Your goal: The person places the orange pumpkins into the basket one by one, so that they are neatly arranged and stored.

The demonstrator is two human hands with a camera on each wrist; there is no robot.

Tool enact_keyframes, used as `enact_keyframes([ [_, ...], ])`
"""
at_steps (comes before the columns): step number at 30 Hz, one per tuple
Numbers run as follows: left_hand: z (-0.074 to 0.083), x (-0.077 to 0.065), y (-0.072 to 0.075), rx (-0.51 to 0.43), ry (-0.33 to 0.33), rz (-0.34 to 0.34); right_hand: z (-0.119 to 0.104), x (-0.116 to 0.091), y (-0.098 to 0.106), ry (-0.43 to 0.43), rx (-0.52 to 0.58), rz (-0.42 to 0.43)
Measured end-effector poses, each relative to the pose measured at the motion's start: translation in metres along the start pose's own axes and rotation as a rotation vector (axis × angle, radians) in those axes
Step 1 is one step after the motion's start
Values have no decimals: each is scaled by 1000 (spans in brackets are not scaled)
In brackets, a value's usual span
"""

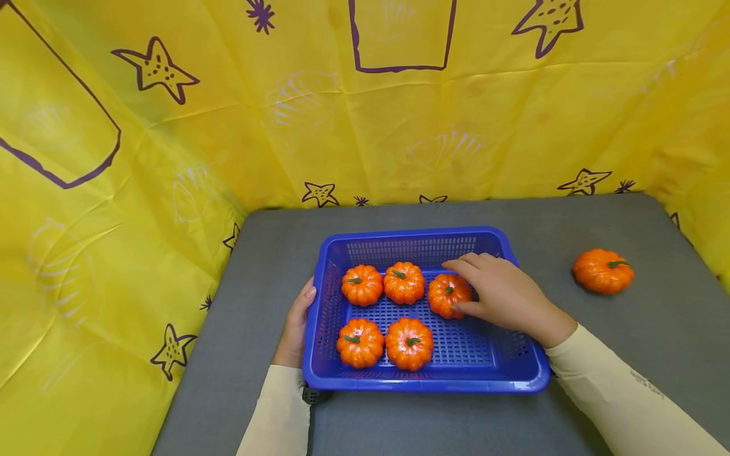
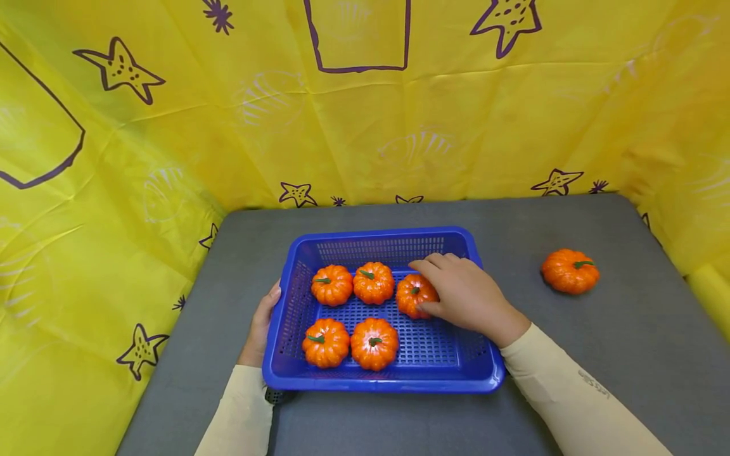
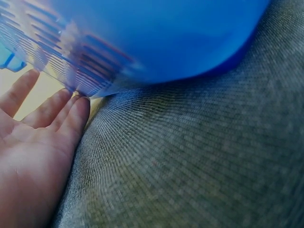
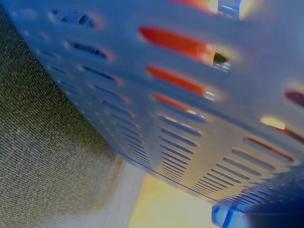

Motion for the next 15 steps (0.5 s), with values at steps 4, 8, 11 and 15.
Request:
enact_keyframes([
  [4, 1, -1, -1, -3, 3, 2, -1, 0, 1, -11, -1, 17],
  [8, 1, -1, -1, 2, 7, 8, -1, 0, 1, -18, 3, 23],
  [11, 1, -1, -1, -2, 12, 15, -1, -1, 2, -30, 42, 29],
  [15, 1, -1, -2, -15, 8, 13, 0, -4, 6, -42, 154, 57],
])
Point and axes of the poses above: each hand's wrist, its own x-axis towards the middle knuckle, its own y-axis out of the back of the hand, z = x × y, the point moved 1 cm from there along x, towards the middle knuckle, and after that the axes turned 7 degrees about -z, right-handed, at the moved point
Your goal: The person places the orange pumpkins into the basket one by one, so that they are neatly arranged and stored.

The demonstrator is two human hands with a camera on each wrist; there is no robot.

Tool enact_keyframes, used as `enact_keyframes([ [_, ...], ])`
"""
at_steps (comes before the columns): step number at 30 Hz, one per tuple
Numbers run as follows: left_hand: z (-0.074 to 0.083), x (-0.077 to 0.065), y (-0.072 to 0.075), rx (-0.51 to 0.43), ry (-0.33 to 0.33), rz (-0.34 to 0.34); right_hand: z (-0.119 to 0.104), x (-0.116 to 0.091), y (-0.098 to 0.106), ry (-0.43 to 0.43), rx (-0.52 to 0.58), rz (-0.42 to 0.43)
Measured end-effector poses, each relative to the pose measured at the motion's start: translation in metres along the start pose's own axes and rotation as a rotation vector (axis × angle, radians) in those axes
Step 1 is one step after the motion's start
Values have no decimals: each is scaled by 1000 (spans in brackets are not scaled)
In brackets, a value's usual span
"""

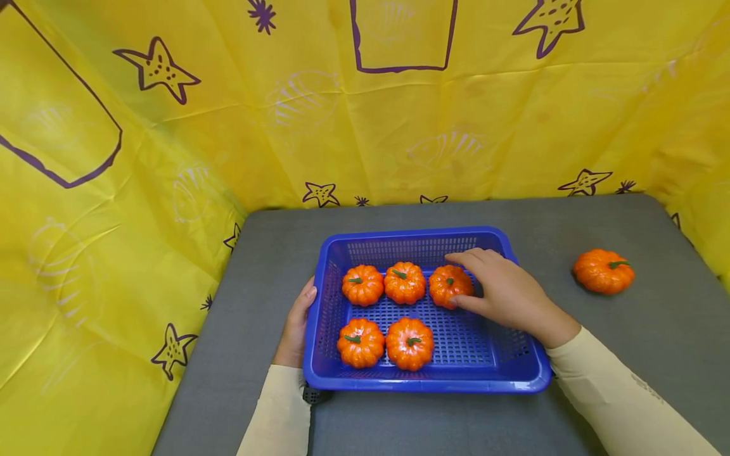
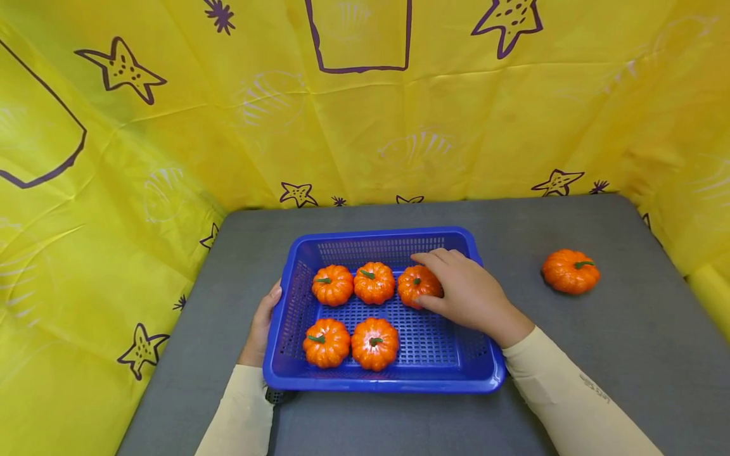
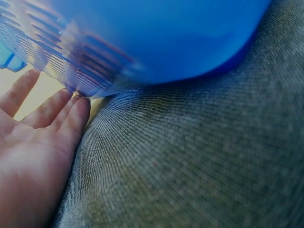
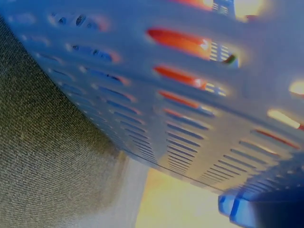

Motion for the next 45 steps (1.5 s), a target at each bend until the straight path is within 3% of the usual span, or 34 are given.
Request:
enact_keyframes([
  [4, 0, 0, 0, 8, 2, 0, 3, -3, 1, -1, 120, 53],
  [9, 0, -1, 1, 18, 12, 7, 9, -8, 2, 34, 280, 193],
  [15, -2, 0, 3, 21, 5, 7, 14, -12, 2, 108, 569, 330],
  [21, -5, 2, 6, 16, -7, 5, 28, -21, 0, 247, 905, 349],
  [26, -3, 1, 4, 20, -12, -3, 36, -27, 2, 389, 1092, 318],
  [41, -2, 1, 5, 33, 2, -9, 42, -32, 5, 502, 1226, 326],
  [45, -2, 2, 5, 24, -1, -17, 46, -38, 10, 485, 1224, 349],
])
Point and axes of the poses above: each hand's wrist, its own x-axis towards the middle knuckle, its own y-axis out of the back of the hand, z = x × y, the point moved 1 cm from there along x, towards the middle knuckle, and after that the axes turned 7 degrees about -z, right-handed, at the moved point
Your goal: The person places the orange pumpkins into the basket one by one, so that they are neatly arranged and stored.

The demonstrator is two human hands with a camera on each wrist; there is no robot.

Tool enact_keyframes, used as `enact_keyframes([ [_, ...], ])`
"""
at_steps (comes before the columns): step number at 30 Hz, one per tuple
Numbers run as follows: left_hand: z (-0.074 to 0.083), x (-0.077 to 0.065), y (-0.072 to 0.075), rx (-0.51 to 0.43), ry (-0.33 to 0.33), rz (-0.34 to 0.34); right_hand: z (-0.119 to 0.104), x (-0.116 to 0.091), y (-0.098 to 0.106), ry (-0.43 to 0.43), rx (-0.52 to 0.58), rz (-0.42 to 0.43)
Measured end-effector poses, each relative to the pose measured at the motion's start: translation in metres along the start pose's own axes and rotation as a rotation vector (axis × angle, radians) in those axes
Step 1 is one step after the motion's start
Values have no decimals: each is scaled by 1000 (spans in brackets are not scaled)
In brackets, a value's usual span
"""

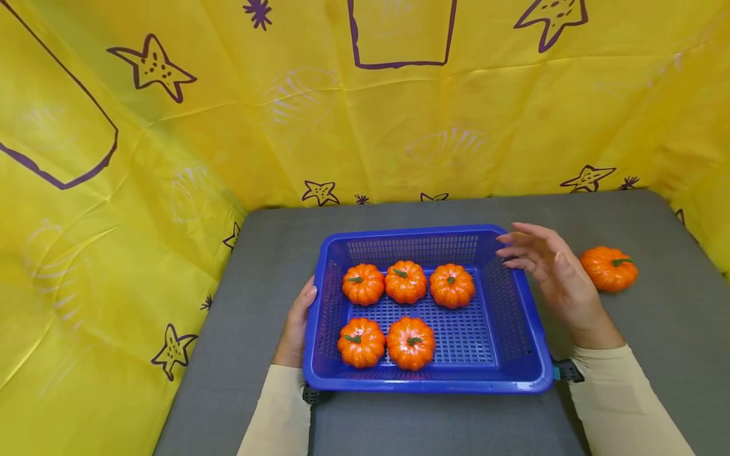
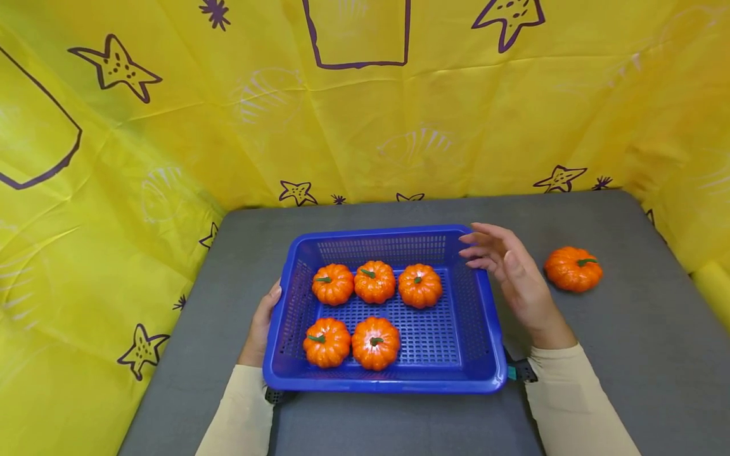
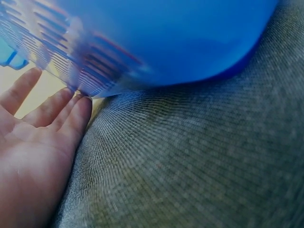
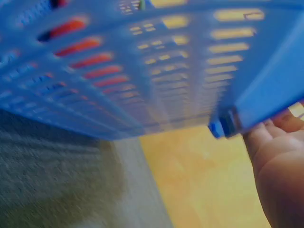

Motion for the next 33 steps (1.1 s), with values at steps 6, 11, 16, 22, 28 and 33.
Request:
enact_keyframes([
  [6, -1, 1, 1, -12, -12, -4, -12, -5, 10, 7, -16, 80],
  [11, -2, 0, 2, -1, -4, 16, -17, -7, 16, 9, -32, 125],
  [16, -2, 0, 2, -5, -5, 5, -19, -9, 20, 22, -37, 166],
  [22, -2, 2, 2, -21, -19, -13, -18, -12, 24, 44, -30, 264],
  [28, -1, 1, 1, -15, -25, -14, -19, -15, 27, 24, -77, 331],
  [33, 0, 1, 0, -10, -24, -21, -23, -19, 32, -2, -160, 423],
])
Point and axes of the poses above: each hand's wrist, its own x-axis towards the middle knuckle, its own y-axis out of the back of the hand, z = x × y, the point moved 1 cm from there along x, towards the middle knuckle, and after that the axes turned 7 degrees about -z, right-handed, at the moved point
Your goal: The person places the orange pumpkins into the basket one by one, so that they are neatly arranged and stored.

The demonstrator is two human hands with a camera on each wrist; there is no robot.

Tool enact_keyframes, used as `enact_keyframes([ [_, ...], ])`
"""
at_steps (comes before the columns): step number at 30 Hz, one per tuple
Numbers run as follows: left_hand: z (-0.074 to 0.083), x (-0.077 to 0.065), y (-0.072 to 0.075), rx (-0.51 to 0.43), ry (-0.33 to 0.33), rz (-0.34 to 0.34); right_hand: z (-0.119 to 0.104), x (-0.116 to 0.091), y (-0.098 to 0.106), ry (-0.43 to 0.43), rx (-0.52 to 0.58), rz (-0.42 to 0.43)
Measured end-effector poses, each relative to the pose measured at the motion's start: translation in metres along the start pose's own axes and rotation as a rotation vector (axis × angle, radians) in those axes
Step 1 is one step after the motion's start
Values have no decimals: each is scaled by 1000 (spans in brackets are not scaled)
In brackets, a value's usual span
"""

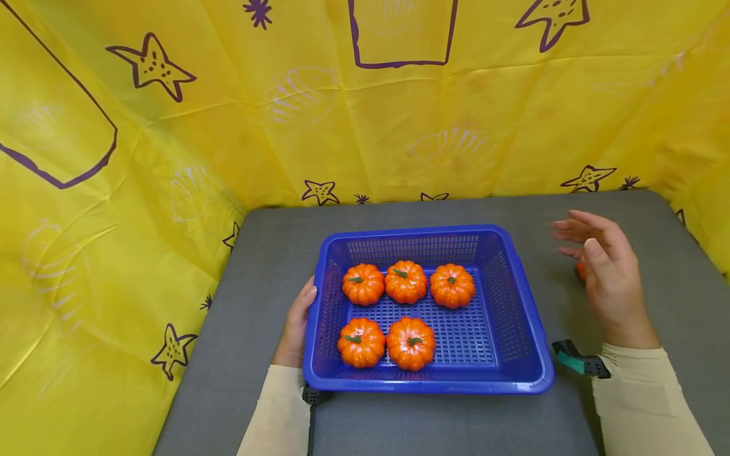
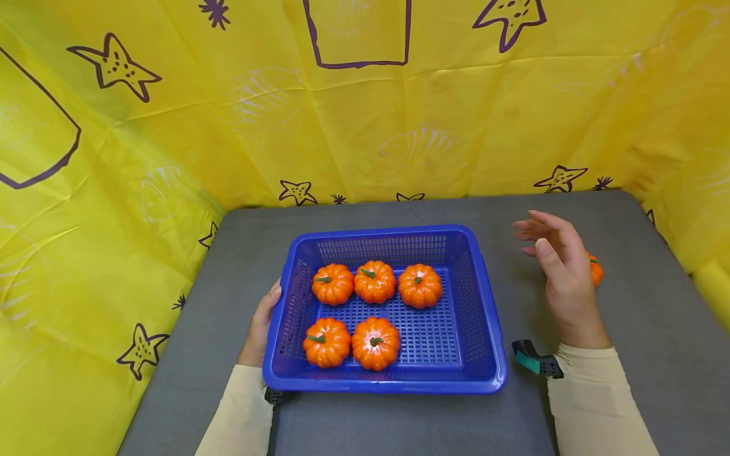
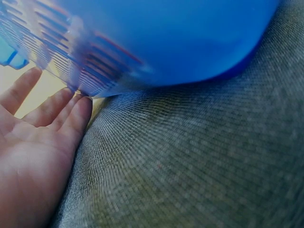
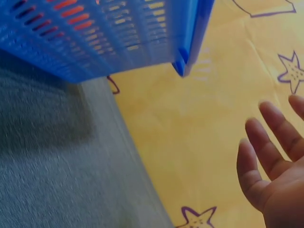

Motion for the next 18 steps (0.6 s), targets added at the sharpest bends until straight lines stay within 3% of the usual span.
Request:
enact_keyframes([
  [10, 1, -1, -2, -2, 16, 15, 1, -1, 16, 4, -21, 74],
  [14, 0, -2, -2, -4, 20, 22, -4, -1, 16, -44, -135, 145],
  [18, 1, -2, -2, -3, 21, 22, -10, 0, 17, -107, -349, 214],
])
Point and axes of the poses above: each hand's wrist, its own x-axis towards the middle knuckle, its own y-axis out of the back of the hand, z = x × y, the point moved 1 cm from there along x, towards the middle knuckle, and after that the axes turned 7 degrees about -z, right-handed, at the moved point
